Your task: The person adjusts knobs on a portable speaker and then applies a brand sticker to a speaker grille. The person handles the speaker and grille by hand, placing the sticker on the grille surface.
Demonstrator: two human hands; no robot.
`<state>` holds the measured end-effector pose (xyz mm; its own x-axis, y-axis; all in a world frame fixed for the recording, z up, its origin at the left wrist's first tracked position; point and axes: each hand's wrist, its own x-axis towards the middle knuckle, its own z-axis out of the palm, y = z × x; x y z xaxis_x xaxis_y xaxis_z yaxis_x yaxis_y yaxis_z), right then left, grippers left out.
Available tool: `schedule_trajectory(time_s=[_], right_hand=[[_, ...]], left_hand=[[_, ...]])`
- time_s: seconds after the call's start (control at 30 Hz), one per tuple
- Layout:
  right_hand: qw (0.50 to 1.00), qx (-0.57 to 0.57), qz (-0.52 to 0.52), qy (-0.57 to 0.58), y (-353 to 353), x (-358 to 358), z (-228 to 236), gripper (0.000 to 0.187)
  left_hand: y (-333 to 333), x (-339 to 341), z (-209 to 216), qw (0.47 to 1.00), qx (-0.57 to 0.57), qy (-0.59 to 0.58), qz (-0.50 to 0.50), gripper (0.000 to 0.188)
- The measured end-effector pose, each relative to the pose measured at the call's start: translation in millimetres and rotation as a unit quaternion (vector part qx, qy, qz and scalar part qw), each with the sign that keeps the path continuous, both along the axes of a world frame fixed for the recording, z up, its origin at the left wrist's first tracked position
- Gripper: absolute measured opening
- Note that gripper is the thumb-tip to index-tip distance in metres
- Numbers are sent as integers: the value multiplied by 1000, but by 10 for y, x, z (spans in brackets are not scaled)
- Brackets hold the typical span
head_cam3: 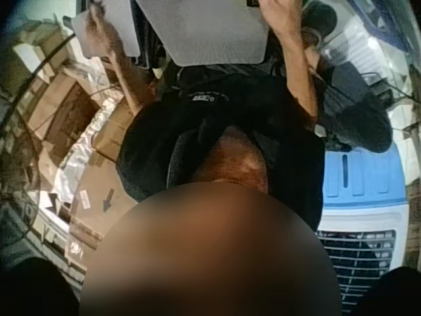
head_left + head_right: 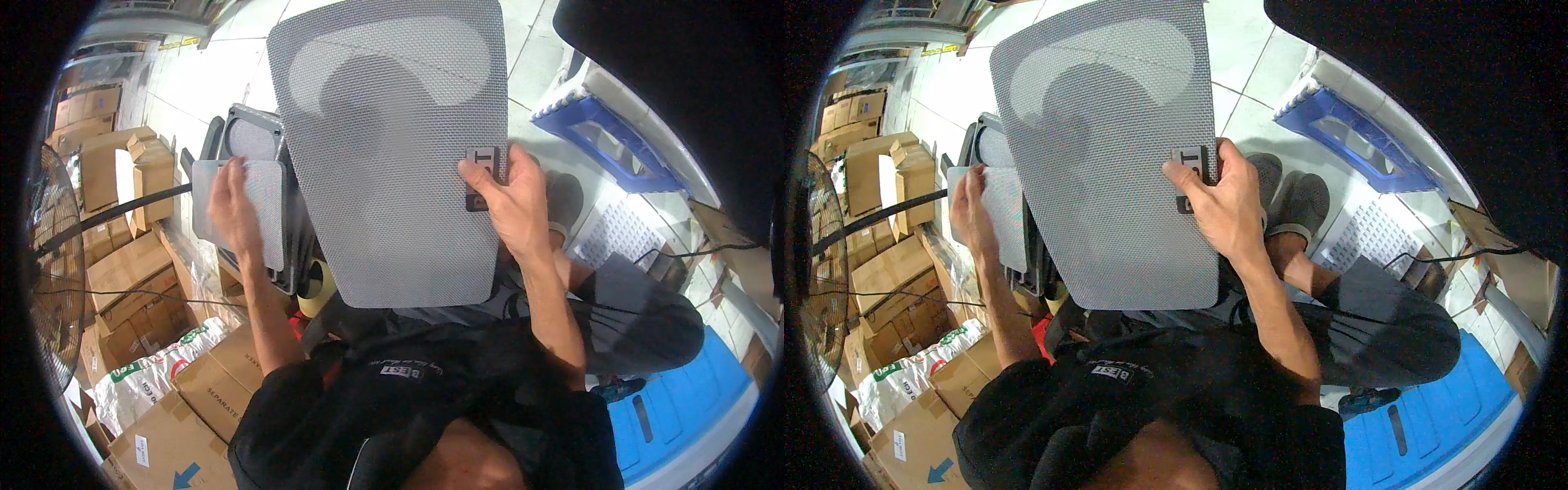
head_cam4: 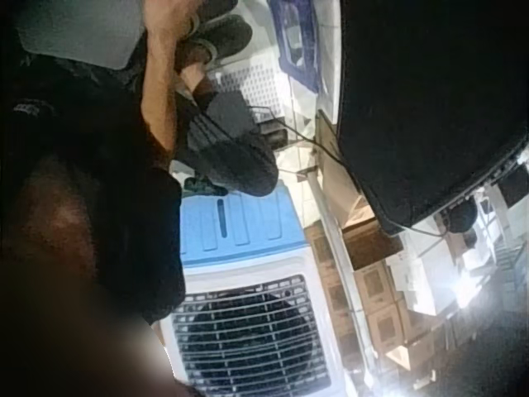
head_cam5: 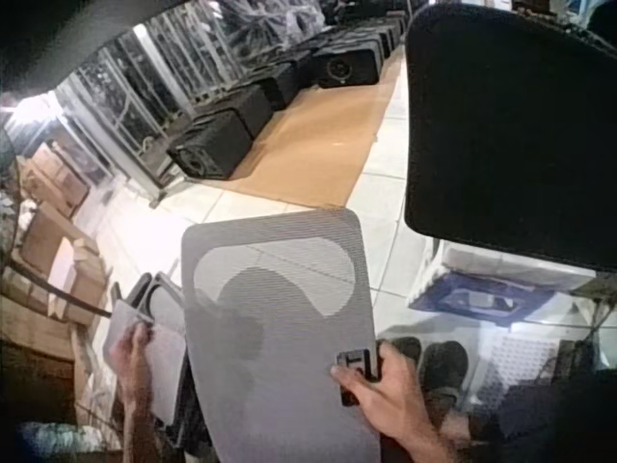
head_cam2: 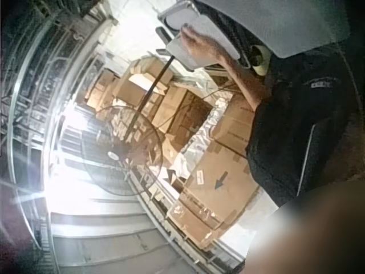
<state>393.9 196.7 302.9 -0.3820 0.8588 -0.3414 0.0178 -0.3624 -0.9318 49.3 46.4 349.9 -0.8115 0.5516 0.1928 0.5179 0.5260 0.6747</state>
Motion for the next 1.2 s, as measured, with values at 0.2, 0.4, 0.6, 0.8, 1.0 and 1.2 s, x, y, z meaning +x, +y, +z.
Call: schedule_trajectory(time_s=[0.2,0.4,0.6,0.8,1.0,1.2], right_hand=[[994,41,11,-101,73,-34,93,33],[991,20,30,-132,109,-74,105,28],[990,2,6,-139,91,-118,180,24],[989,13,15,-147,91,-123,197,22],[989,25,12,-145,84,-104,175,23],[992,22,6,-128,77,-109,157,25]], left_hand=[[561,875,123,978,-92,-168,-87,54],[644,982,23,985,-37,-150,-72,56],[609,976,34,983,-57,-155,-76,51],[628,983,3,983,-28,-162,-83,48],[621,1001,4,983,-17,-157,-95,48],[625,976,43,981,-56,-163,-88,48]])
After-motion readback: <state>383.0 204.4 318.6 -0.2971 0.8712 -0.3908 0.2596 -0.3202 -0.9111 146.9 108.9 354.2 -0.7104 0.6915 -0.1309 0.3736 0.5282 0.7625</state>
